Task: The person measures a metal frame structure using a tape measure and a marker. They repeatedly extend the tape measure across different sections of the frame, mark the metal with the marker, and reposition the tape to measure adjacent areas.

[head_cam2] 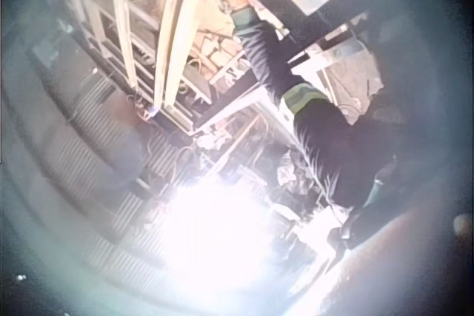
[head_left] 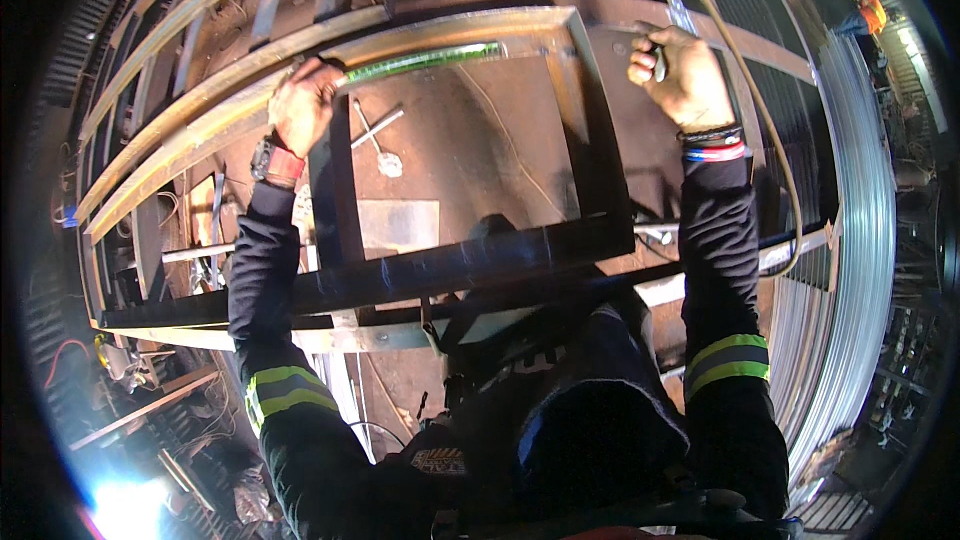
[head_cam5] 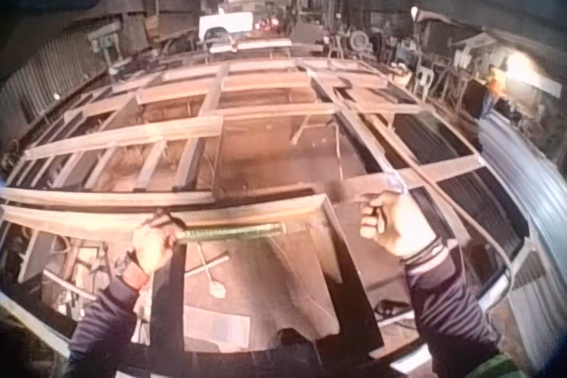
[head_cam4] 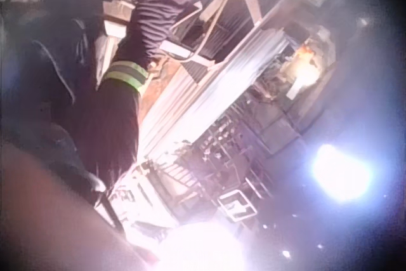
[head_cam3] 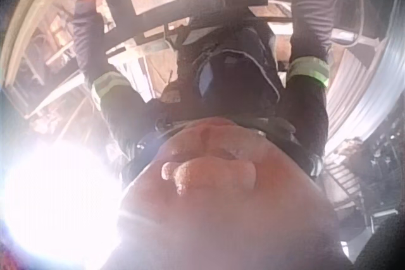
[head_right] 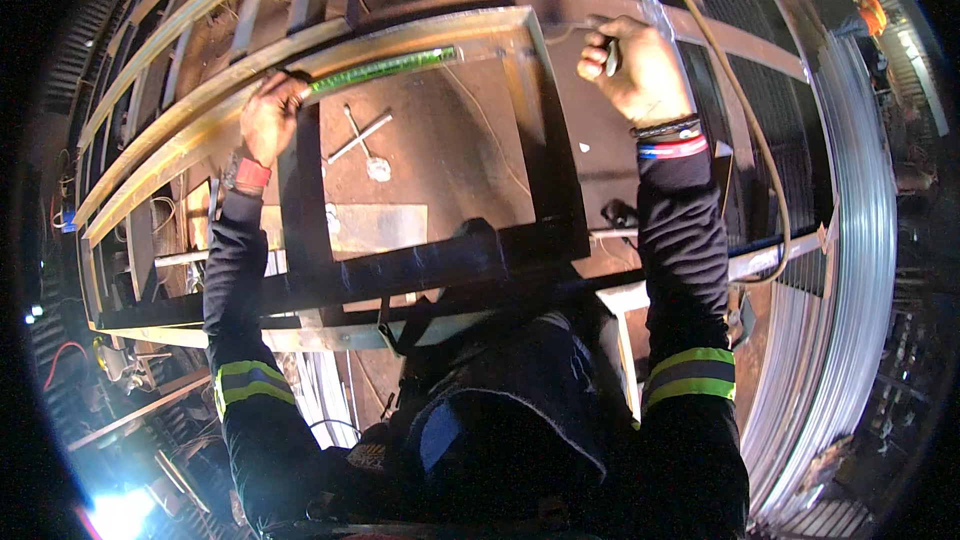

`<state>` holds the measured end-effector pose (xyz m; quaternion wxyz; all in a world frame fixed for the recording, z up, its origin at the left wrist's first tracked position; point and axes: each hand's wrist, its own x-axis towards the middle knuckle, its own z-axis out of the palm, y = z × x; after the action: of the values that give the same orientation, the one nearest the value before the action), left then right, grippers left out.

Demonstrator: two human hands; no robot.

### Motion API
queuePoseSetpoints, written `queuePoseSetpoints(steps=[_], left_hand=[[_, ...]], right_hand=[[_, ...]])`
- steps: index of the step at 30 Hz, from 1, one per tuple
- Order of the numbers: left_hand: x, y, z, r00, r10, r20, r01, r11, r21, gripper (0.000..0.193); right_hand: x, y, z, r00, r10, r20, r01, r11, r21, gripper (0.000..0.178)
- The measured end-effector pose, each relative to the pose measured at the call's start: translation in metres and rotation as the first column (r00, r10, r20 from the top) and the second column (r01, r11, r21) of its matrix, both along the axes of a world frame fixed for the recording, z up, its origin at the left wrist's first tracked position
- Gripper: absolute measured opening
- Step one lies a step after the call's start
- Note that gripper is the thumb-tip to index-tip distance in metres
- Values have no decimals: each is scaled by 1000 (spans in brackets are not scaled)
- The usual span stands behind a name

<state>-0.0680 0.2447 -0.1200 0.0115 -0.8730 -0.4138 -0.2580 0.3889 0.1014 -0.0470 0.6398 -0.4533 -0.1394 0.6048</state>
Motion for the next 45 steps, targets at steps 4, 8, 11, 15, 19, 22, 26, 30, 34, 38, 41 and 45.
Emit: queuePoseSetpoints(steps=[4, 8, 11, 15, 19, 22, 26, 30, 34, 38, 41, 45], left_hand=[[13, -8, -1, 996, -5, -90, 13, 996, 88, 8], [22, -11, 5, 997, 22, -78, -22, 1000, -2, 8], [14, -5, 3, 1000, 16, 17, -15, 998, -60, 11], [11, -5, 1, 1000, -13, -20, 13, 1000, 0, 12], [10, -1, -2, 993, -74, -89, 81, 994, 76, 15], [8, 1, -3, 997, -78, -2, 78, 997, -5, 9], [8, 2, -1, 995, -71, 74, 78, 992, -98, 4], [3, 8, -10, 996, 8, 88, 8, 984, -178, 4], [-2, 11, -15, 994, -4, 106, 24, 982, -188, 5], [-3, 10, -10, 994, -18, 110, 38, 983, -178, 6], [5, 7, -3, 996, -36, 82, 51, 980, -194, 7], [-1, 12, -4, 997, -22, 75, 37, 977, -209, 8]], right_hand=[[24, -38, -9, 961, -181, 210, 163, 981, 102, 22], [41, -88, 11, 905, -304, 297, 241, 943, 232, 40], [34, -115, 25, 958, -287, 22, 251, 868, 429, 46], [13, -133, 34, 913, -398, 89, 322, 838, 441, 51], [8, -155, 34, 943, -328, 51, 267, 841, 471, 46], [15, -162, 33, 968, -251, -11, 222, 835, 503, 36], [10, -174, 38, 931, -365, -16, 326, 810, 488, 35], [14, -188, 37, 951, -288, -112, 304, 804, 510, 38], [7, -194, 38, 935, -352, -52, 335, 822, 461, 25], [-2, -183, 31, 865, -491, 109, 414, 818, 400, 15], [-12, -179, 30, 859, -502, 101, 444, 829, 341, 13], [-23, -173, 29, 911, -386, 144, 307, 869, 387, 12]])
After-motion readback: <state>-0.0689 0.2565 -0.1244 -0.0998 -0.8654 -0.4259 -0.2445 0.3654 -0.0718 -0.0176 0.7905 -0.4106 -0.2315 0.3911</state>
